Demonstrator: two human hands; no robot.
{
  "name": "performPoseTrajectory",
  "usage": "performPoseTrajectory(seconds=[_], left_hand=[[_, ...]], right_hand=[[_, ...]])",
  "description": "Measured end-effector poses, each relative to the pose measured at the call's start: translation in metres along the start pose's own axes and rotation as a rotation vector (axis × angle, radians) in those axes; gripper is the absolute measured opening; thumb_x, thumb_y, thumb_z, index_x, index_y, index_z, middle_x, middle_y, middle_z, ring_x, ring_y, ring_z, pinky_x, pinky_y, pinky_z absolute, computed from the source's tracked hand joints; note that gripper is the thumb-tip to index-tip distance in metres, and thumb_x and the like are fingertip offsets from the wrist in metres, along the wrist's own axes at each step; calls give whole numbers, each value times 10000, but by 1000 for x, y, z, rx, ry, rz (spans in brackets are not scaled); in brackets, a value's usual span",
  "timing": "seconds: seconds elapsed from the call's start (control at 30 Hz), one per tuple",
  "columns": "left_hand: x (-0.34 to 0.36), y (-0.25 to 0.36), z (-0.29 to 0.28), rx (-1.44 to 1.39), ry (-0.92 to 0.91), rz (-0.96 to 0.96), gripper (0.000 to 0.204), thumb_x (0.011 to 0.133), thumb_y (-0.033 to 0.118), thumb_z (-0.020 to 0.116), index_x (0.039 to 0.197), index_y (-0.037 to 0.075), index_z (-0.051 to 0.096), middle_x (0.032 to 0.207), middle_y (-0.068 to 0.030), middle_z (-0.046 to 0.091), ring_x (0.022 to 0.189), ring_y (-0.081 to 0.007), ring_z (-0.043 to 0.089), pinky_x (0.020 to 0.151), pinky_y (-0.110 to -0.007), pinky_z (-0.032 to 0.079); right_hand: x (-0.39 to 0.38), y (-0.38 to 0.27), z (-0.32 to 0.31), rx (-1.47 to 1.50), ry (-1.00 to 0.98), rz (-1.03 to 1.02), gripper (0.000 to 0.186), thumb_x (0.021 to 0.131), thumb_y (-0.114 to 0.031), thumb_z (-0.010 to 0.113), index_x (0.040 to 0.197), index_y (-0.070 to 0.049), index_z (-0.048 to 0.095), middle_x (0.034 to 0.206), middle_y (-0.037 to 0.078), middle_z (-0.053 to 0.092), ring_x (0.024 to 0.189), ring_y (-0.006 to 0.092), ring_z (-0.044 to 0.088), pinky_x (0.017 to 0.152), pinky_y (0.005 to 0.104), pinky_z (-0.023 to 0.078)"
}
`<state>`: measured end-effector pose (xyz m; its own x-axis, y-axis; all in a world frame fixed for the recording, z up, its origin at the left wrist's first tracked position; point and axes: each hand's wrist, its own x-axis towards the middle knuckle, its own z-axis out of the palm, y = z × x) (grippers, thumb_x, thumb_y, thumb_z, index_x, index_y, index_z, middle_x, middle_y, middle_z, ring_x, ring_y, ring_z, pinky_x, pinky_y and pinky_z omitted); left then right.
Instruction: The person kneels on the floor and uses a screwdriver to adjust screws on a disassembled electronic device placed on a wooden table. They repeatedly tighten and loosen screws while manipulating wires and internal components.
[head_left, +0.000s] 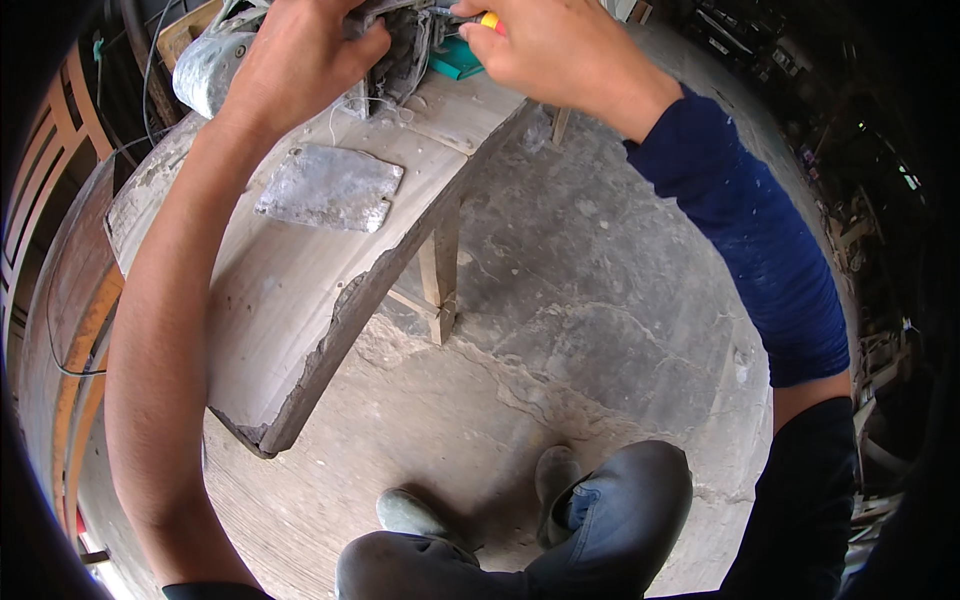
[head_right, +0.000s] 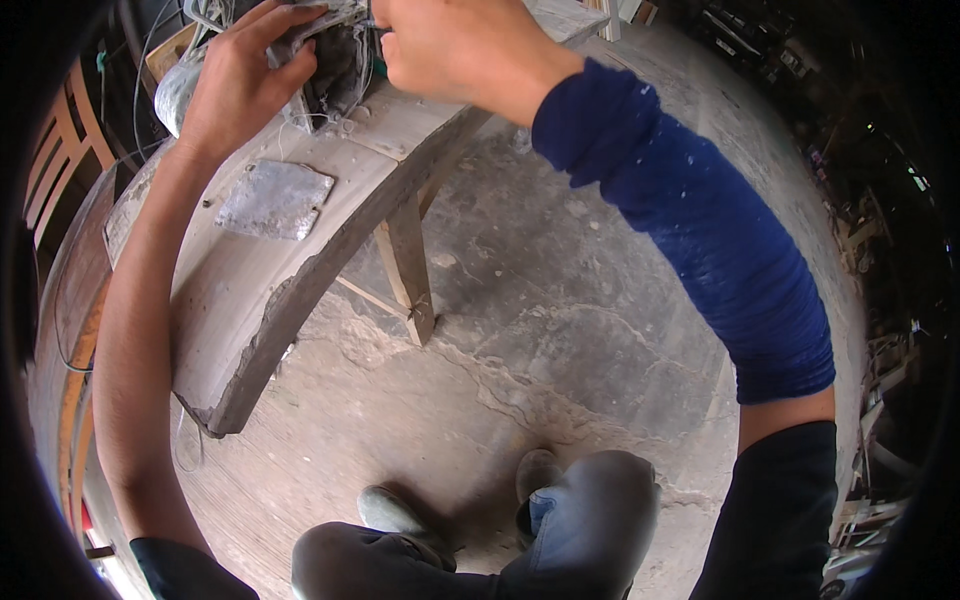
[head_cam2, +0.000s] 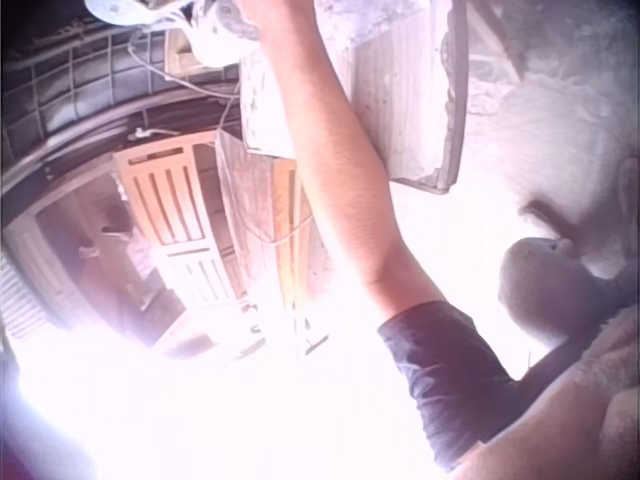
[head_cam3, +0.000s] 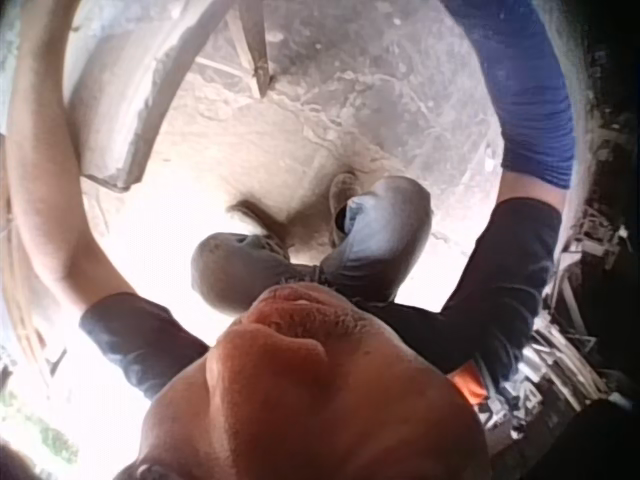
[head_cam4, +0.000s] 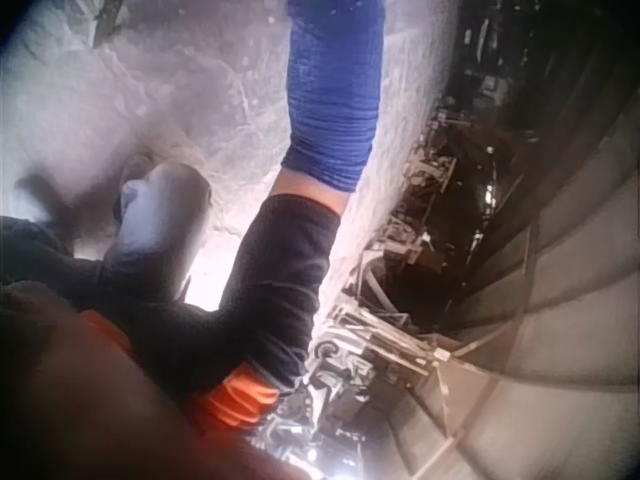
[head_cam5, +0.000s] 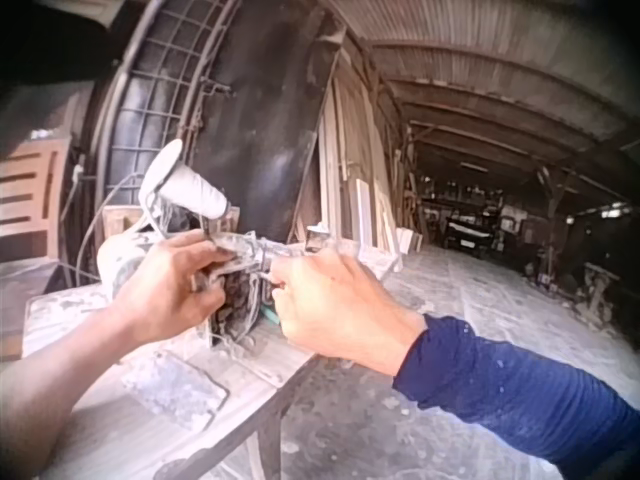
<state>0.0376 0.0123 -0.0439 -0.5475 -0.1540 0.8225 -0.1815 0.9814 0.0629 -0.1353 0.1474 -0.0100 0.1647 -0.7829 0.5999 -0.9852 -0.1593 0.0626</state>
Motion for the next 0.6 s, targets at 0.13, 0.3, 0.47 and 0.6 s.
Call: performPoseTrajectory(seconds=[0.13, 0.3, 0.47, 0.6], left_hand=[[1, 1, -1, 4, 8, -10, 341, 729, 27, 628, 1051, -77, 671, 920, -196, 643, 844, -338, 665, 756, -393, 545], [0, -5, 4, -43, 13, -8, 339, 729, 21, 630, 1053, -68, 677, 919, -186, 647, 845, -322, 668, 752, -386, 546], [1, 10, -7, 34, -35, -21, 336, 718, 10, 634, 1043, -63, 684, 907, -178, 651, 837, -307, 671, 747, -382, 545], [1, 5, 0, 14, 28, 23, 329, 713, 14, 645, 1031, -58, 687, 894, -182, 649, 831, -317, 668, 749, -381, 541]], right_hand=[[-15, -6, 19, -235, 124, -64, 148, 854, -102, 576, 755, 6, 594, 674, 249, 626, 679, 419, 670, 641, 488, 546], [-5, -1, 8, 9, 106, -87, 155, 826, -91, 566, 761, 37, 626, 691, 267, 631, 684, 424, 669, 642, 478, 537], [21, 3, -22, 216, -169, 84, 171, 772, -77, 562, 762, 55, 669, 714, 282, 639, 702, 412, 673, 654, 460, 519], [27, 14, -20, 307, -256, 139, 150, 808, -84, 582, 817, 32, 676, 724, 243, 650, 711, 409, 665, 646, 463, 520]])
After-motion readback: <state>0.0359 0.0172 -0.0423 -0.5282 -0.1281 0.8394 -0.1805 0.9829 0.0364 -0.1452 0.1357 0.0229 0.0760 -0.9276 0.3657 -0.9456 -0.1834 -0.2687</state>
